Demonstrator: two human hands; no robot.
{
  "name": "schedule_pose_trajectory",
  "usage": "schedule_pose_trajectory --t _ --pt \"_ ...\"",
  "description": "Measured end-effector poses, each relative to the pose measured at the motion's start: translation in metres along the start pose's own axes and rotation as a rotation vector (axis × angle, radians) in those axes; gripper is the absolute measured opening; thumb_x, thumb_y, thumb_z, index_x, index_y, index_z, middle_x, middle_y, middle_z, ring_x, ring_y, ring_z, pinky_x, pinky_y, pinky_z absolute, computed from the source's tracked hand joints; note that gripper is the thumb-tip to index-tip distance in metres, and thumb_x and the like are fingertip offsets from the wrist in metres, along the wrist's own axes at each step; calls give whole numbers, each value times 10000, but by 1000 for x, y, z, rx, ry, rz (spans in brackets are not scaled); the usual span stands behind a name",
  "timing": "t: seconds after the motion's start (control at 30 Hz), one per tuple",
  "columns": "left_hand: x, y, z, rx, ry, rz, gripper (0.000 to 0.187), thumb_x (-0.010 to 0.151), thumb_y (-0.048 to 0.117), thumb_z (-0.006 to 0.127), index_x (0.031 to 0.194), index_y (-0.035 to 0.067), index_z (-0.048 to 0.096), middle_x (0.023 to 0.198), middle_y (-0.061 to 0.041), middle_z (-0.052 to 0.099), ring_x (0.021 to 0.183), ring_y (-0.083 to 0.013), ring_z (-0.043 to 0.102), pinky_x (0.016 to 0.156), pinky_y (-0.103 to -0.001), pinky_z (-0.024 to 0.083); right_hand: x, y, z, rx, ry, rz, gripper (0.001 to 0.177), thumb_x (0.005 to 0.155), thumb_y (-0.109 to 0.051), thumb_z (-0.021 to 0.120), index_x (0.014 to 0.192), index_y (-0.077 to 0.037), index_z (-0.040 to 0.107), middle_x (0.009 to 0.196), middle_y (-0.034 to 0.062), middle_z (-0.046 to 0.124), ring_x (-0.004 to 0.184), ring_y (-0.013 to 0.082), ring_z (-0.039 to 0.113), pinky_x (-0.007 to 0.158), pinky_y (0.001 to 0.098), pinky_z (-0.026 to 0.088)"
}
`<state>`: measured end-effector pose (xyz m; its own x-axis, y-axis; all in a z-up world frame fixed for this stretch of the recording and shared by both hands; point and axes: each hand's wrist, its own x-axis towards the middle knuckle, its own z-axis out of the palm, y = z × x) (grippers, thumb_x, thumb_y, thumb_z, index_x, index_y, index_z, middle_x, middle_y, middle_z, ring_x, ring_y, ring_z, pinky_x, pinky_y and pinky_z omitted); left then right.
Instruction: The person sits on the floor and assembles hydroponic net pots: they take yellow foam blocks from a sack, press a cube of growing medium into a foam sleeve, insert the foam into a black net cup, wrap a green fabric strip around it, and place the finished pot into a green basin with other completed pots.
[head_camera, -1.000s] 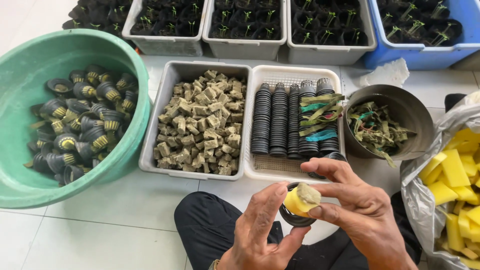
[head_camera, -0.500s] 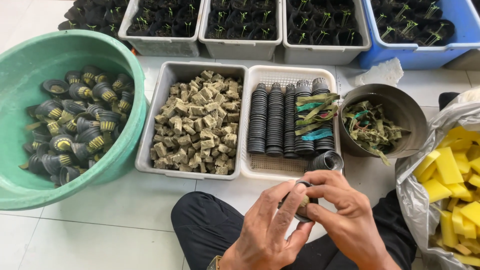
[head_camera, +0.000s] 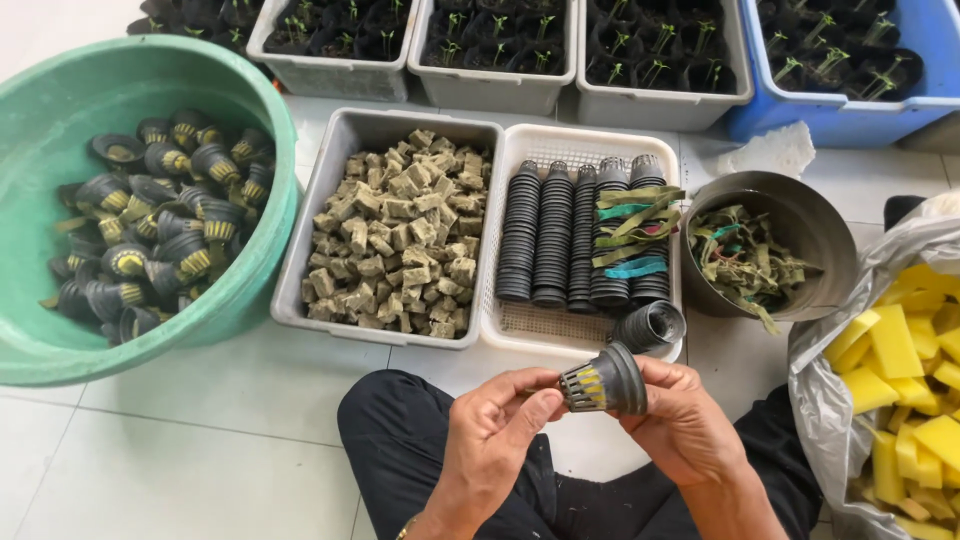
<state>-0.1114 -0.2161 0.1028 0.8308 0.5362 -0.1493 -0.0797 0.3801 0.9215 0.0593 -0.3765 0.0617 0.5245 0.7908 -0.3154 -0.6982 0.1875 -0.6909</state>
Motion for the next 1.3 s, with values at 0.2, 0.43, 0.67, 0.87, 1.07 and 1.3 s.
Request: schedule_pose_trajectory --t 0.2,0.43,0.67,0.87,1.07,1.3 --pt "-1 0 8 -62 -32 -47 306 900 70 756 1176 -43 688 981 -92 785 843 -91 708 731 -227 566 -7 11 -10 -38 79 -17 321 826 8 718 1133 101 700 1019 126 761 915 211 708 895 396 563" --pt "1 -9 11 37 -92 -39 328 903 63 761 1208 -42 700 997 -85 781 869 -82 721 759 -223 589 -15 15 -8 -207 187 -87 259 827 34 712 1076 100 740 1019 161 763 901 218 724 875 395 562" --pt "-1 -5 17 332 58 324 190 908 21 775 1096 -6 779 1056 -102 789 906 -149 756 782 -249 611 -13 43 -18 266 96 14 224 849 -29 733 1055 57 712 1037 169 750 909 247 699 845 408 542" --pt "2 9 15 427 -20 382 182 876 7 788 1057 25 782 1137 -98 755 960 -164 758 810 -259 620 -12 42 -27 346 24 15 284 823 -67 751 1071 60 696 1032 164 746 902 258 704 855 445 555" --pt "-1 24 0 217 -236 335 118 929 44 772 1046 29 778 1249 -114 715 1135 -201 721 955 -294 621 -17 34 -25 354 19 -30 251 836 -24 753 1070 41 693 1018 157 751 893 253 705 840 443 546" --pt "6 51 7 357 -225 335 525 790 197 863 1262 53 684 1244 -96 679 1073 -196 707 894 -300 609 -16 30 -33 190 60 -18 232 822 -54 719 1024 60 704 981 144 761 910 250 725 947 457 563"
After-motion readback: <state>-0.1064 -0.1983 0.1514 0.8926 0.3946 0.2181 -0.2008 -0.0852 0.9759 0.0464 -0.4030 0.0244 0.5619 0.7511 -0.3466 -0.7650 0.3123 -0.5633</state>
